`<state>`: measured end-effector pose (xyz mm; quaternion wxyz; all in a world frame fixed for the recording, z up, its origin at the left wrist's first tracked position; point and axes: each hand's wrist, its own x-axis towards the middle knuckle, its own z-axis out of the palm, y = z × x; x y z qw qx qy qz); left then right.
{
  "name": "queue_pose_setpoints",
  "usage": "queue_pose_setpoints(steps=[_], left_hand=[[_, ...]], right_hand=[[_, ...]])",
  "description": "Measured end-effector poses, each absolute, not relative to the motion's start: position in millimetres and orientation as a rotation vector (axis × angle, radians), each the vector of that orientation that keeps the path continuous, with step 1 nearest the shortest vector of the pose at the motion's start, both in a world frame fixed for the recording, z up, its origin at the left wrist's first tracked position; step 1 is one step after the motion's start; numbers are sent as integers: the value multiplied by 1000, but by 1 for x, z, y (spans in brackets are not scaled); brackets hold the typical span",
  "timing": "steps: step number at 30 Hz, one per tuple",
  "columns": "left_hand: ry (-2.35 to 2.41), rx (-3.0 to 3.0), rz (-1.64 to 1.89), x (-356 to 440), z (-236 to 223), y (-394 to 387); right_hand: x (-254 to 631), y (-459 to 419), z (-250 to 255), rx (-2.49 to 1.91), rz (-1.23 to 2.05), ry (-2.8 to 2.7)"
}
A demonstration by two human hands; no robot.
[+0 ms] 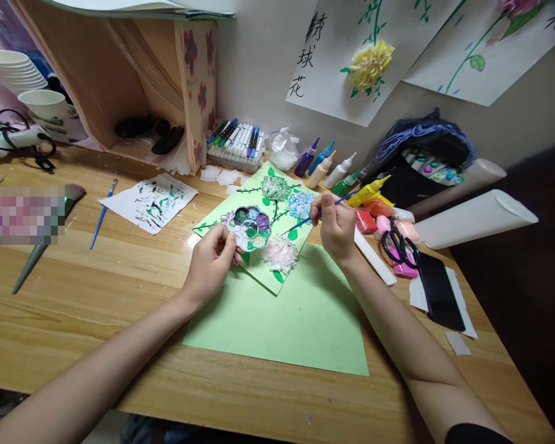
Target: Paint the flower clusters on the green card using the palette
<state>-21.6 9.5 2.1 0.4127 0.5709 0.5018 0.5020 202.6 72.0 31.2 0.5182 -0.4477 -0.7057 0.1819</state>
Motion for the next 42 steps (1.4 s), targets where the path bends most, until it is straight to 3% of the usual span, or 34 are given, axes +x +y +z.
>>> queue_pose_setpoints(steps=[25, 31, 42], left_hand=[[1271, 1433, 1263, -22, 3, 9], [1270, 1442, 1251, -22, 3, 9], [1247, 1466, 1253, -21, 2, 9]], right_hand=[[204, 71, 33, -1032, 334, -1759], [194, 57, 47, -749, 342, -1507], [183, 42, 40, -707, 426, -1802]])
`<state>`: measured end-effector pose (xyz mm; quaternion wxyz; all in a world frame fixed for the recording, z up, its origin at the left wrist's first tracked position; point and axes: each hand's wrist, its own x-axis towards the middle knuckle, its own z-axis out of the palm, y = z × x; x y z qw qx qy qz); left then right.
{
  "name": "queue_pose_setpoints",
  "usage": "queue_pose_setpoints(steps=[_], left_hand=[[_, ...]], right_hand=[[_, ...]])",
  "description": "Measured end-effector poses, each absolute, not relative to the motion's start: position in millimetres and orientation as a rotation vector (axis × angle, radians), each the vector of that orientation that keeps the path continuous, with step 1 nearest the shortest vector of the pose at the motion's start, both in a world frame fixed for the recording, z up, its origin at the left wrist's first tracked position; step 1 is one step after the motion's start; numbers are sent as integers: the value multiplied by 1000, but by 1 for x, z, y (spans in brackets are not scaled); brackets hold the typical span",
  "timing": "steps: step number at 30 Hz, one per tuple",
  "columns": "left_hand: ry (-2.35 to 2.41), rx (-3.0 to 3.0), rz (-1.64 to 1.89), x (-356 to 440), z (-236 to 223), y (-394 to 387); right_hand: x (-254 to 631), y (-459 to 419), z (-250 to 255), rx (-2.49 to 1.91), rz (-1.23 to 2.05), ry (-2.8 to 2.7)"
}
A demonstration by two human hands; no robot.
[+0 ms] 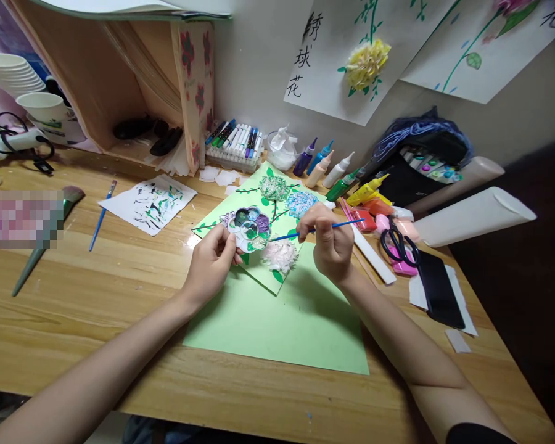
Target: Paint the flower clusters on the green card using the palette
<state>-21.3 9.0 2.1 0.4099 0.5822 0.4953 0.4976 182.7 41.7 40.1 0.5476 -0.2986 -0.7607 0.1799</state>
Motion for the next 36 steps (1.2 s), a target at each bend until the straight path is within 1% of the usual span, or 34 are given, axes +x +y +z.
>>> queue_pose_setpoints(steps=[6, 15, 21, 28, 36], left_hand=[[1247, 1463, 1254, -21, 3, 10], [1262, 1459, 1248, -22, 2, 9], [1265, 1458, 1250, -21, 2, 9], [1263, 1460, 1245, -21, 3, 10], [1261, 1450, 1245, -21, 2, 9]], right_hand=[[181, 42, 42, -701, 455, -1739], [194, 59, 48, -884, 504, -1339], [207, 72, 41, -996, 530, -1564], [205, 70, 32, -965, 493, -1803], [206, 71, 34, -940, 508, -1776]])
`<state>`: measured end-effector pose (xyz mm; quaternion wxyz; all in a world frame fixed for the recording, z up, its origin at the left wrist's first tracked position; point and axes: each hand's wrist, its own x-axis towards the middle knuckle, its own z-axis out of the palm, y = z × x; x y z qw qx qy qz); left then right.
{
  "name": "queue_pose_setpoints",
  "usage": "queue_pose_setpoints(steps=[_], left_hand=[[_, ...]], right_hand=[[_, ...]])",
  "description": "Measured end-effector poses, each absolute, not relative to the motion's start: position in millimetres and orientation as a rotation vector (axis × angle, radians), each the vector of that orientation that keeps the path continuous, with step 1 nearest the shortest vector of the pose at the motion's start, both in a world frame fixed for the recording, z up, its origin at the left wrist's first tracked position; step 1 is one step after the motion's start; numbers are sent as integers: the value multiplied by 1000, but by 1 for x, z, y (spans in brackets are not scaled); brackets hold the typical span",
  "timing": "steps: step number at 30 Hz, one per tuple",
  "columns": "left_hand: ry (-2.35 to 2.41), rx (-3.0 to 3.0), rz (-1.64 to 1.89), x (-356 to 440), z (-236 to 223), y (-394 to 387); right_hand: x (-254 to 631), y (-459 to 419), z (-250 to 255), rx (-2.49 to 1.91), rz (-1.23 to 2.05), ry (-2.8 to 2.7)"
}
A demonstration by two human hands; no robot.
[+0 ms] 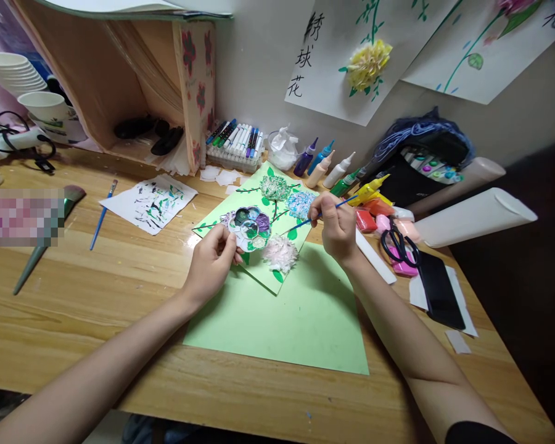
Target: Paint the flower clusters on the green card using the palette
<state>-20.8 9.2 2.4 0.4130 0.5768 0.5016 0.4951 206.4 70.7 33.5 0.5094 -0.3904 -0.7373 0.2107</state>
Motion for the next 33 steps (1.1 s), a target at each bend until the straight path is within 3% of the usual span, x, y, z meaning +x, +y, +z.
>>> queue_pose_setpoints(steps=[33], left_hand=[[1291, 1438, 1236, -22, 3, 10]], right_hand=[[203, 68, 39, -992, 447, -1883]])
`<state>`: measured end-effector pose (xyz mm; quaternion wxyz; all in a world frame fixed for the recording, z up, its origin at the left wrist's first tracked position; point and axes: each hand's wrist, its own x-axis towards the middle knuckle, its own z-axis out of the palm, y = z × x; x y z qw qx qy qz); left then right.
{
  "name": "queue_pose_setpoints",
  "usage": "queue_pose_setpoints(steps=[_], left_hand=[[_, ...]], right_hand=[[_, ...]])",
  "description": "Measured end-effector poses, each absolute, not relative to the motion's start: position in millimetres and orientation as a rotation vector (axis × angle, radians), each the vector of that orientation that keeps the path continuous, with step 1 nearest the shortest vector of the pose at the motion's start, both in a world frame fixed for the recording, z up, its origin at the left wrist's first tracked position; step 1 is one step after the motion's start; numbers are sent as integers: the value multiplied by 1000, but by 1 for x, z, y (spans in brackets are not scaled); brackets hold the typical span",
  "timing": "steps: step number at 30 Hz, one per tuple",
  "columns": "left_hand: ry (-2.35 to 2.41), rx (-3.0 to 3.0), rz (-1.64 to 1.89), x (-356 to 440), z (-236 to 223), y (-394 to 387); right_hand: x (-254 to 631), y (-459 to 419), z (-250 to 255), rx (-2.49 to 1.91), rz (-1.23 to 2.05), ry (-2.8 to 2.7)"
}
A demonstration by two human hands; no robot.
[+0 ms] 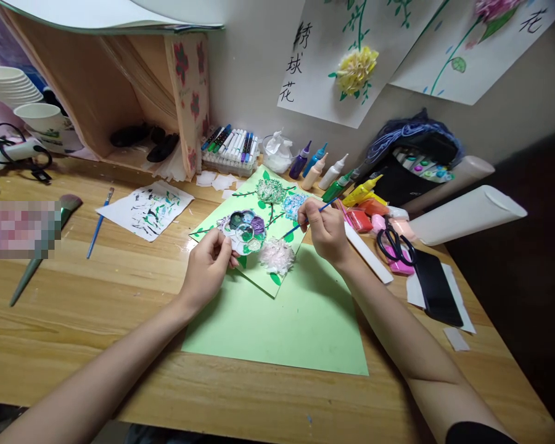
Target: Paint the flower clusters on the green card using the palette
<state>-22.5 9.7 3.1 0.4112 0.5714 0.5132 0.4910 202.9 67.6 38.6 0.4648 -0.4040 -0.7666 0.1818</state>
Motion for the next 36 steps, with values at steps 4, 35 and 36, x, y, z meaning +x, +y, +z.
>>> queue_pose_setpoints(steps=[4, 35, 36], left_hand=[[1283, 1437, 1239, -22, 2, 10], [1529, 1314, 1380, -67, 7, 46], [1528, 1323, 1378, -70, 6, 47]], right_hand=[[204, 68, 38, -992, 438, -1849], [252, 40, 98, -1109, 749, -1360], [252, 37, 98, -1126, 723, -1389]])
